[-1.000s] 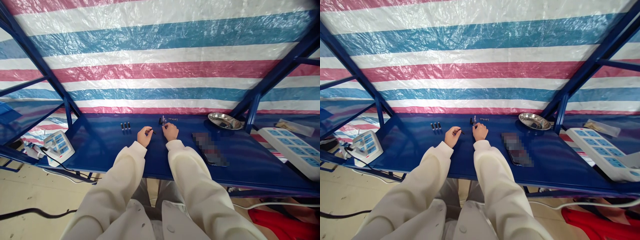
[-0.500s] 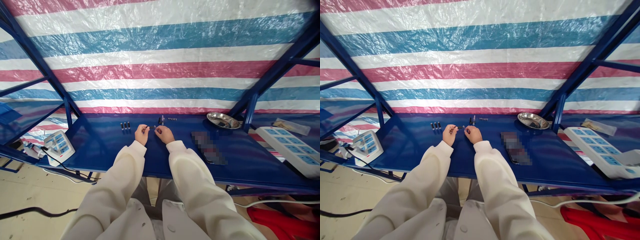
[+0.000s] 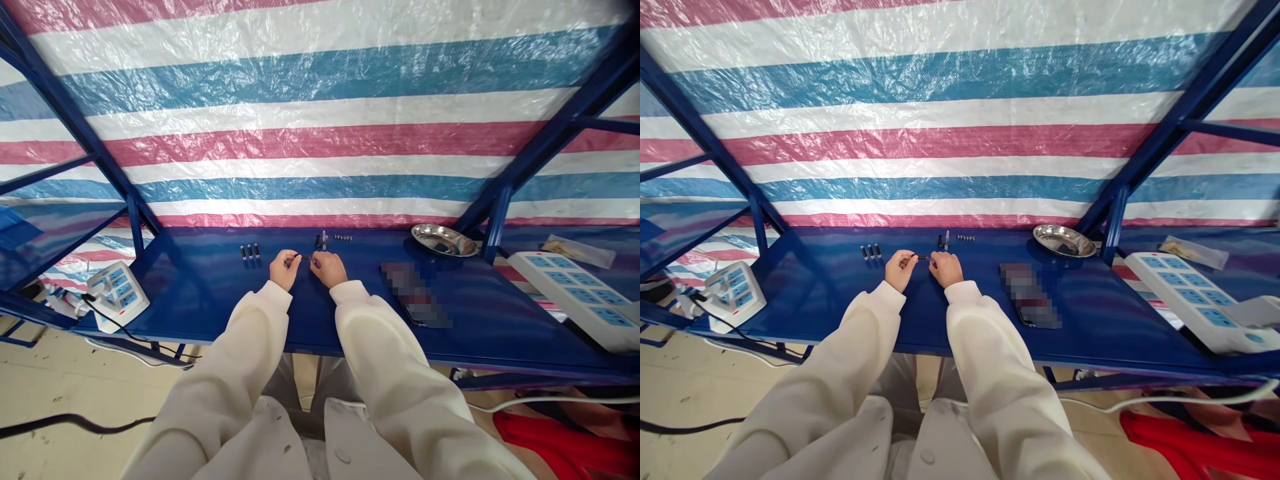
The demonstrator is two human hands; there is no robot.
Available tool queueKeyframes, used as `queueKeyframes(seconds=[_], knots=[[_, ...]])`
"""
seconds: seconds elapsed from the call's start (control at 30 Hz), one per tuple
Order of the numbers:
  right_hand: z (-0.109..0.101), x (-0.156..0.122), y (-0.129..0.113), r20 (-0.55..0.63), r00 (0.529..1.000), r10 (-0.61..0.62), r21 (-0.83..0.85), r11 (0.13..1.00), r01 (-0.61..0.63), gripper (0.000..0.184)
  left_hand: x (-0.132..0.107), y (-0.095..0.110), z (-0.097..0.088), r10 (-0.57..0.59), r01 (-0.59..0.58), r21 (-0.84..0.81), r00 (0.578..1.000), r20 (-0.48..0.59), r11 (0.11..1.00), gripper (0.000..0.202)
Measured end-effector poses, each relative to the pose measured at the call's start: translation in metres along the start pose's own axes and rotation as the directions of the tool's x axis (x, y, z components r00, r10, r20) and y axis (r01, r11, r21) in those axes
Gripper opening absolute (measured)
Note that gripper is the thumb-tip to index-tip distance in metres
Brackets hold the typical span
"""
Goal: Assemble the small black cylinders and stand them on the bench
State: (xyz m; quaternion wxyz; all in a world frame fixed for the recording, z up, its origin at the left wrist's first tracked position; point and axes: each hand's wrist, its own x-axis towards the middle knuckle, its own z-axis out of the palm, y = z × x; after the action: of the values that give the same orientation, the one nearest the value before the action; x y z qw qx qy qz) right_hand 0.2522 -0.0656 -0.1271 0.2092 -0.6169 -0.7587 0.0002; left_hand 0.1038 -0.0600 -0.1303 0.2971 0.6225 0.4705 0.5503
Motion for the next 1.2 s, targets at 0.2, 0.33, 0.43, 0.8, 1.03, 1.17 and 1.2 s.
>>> queueKeyframes(seconds=[0.2,0.33,0.43,0.8,1.03,1.17,1.2], knots=[[0.001,-0.001,-0.003,-0.033,0.999,-0.009,-0.134,0.991,0.004,0.013,-0.002,-0.001,0.000,0.072,-0.076,0.043,0.995,0.076,0.996,0.016],[0.005,-0.001,-0.003,-0.029,0.992,-0.124,-0.134,0.984,0.119,0.014,-0.004,-0.004,0.001,0.053,-0.071,0.116,0.987,0.153,0.991,0.015],[0.007,0.000,-0.003,-0.032,0.984,-0.175,-0.116,0.978,0.171,0.016,-0.005,-0.003,0.001,0.040,-0.068,0.169,0.985,0.168,0.983,0.013],[0.006,0.001,-0.003,-0.017,0.993,-0.115,-0.055,0.992,0.114,0.015,-0.005,0.004,-0.002,0.016,-0.080,0.336,0.982,0.189,0.938,0.011],[0.007,0.002,-0.001,-0.013,0.998,-0.060,-0.020,0.998,0.060,0.013,-0.005,0.012,-0.007,0.104,-0.205,0.463,0.967,0.234,0.863,0.012],[0.008,0.001,0.000,-0.014,0.997,-0.076,-0.022,0.997,0.076,0.011,-0.003,0.022,-0.011,0.098,-0.300,0.591,0.932,0.349,0.749,0.014],[0.009,0.001,0.000,-0.018,0.996,-0.085,-0.020,0.996,0.085,0.011,-0.003,0.026,-0.012,0.093,-0.328,0.624,0.921,0.379,0.709,0.014]])
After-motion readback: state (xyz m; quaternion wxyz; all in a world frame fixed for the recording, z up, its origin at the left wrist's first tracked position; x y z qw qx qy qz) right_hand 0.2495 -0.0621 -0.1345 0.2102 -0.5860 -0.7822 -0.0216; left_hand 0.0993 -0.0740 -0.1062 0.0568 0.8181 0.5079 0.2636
